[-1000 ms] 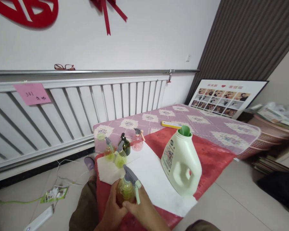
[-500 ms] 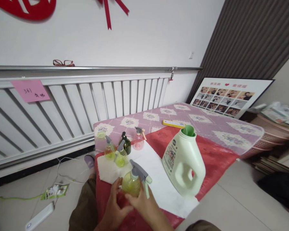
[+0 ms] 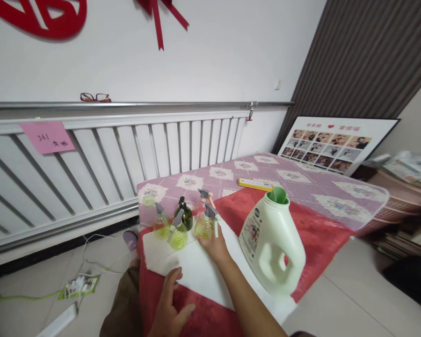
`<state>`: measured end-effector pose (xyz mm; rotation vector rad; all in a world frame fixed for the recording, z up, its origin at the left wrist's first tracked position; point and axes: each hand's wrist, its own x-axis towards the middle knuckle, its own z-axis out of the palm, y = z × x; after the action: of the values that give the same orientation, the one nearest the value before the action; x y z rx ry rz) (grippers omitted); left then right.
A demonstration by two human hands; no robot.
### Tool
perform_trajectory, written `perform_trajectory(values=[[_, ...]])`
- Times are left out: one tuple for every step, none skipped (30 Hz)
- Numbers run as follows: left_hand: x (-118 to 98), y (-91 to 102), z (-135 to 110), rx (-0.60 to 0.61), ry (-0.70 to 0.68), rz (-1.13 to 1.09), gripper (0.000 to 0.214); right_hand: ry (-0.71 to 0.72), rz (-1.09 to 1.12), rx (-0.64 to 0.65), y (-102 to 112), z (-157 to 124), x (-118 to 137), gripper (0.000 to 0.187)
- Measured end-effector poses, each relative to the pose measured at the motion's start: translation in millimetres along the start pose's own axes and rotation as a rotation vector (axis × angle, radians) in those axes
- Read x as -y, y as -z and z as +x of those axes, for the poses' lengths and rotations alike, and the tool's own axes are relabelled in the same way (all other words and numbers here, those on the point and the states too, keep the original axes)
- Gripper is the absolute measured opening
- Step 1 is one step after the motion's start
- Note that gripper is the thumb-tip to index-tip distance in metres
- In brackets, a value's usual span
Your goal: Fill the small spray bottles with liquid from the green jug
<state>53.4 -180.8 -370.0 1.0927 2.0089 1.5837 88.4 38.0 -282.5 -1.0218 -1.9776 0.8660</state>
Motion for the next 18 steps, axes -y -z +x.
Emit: perform_trajectory(values=[[2.3, -0.7, 0.2, 0.005, -0.003, 0.005, 0.075, -0.008, 0.011, 0.011, -3.4, 2.4, -2.3, 0.073], [4.1, -1.6, 0.2, 0.001, -0.008, 0.01, 0.074, -0.016, 0.022, 0.019, -6.3, 4.3, -4.5, 0.074], [5.2, -2.8, 0.1, -0.012, -0.016, 0.012, 0.074, -0.021, 0.032, 0.023, -8.7, 5.9, -6.5, 0.075], [5.7, -4.1, -0.1, -0.033, -0.028, 0.012, 0.073, -0.025, 0.04, 0.026, -10.7, 7.2, -8.3, 0.075], [5.8, -5.5, -0.4, -0.054, -0.042, 0.011, 0.072, -0.028, 0.048, 0.028, -12.3, 8.3, -9.9, 0.076], [5.6, -6.7, -0.6, -0.071, -0.055, 0.009, 0.071, -0.029, 0.054, 0.029, -13.7, 9.2, -11.3, 0.075], [5.3, -7.6, -0.6, -0.082, -0.066, 0.007, 0.071, -0.03, 0.06, 0.031, -14.9, 10.0, -12.3, 0.075], [5.1, -8.3, -0.5, -0.085, -0.074, 0.006, 0.07, -0.03, 0.065, 0.034, -15.9, 10.6, -13.1, 0.074], [5.2, -8.6, -0.3, -0.082, -0.079, 0.006, 0.07, -0.028, 0.07, 0.037, -16.6, 11.1, -13.6, 0.072], [5.5, -8.7, 0.1, -0.076, -0.08, 0.008, 0.07, -0.026, 0.076, 0.039, -17.2, 11.5, -14.0, 0.071], [6.1, -8.7, 0.6, -0.068, -0.079, 0.01, 0.071, -0.022, 0.081, 0.041, -17.6, 11.8, -14.3, 0.071], [7.0, -8.6, 1.1, -0.063, -0.078, 0.014, 0.071, -0.017, 0.088, 0.042, -17.8, 12.1, -14.5, 0.072], [7.9, -8.6, 1.6, -0.061, -0.08, 0.017, 0.071, -0.012, 0.095, 0.042, -17.9, 12.3, -14.6, 0.073], [8.9, -8.9, 2.1, -0.065, -0.082, 0.017, 0.072, -0.007, 0.103, 0.042, -17.8, 12.5, -14.7, 0.074], [9.9, -9.2, 2.4, -0.072, -0.086, 0.015, 0.072, -0.003, 0.112, 0.041, -17.6, 12.7, -14.7, 0.074], [10.7, -9.7, 2.6, -0.081, -0.093, 0.011, 0.072, 0.0, 0.122, 0.039, -17.4, 13.0, -14.7, 0.074], [11.3, -10.3, 2.8, -0.09, -0.101, 0.005, 0.072, 0.003, 0.134, 0.034, -17.1, 13.3, -14.6, 0.074], [11.7, -10.8, 2.9, -0.097, -0.108, 0.0, 0.072, 0.007, 0.15, 0.026, -16.8, 13.7, -14.4, 0.074]])
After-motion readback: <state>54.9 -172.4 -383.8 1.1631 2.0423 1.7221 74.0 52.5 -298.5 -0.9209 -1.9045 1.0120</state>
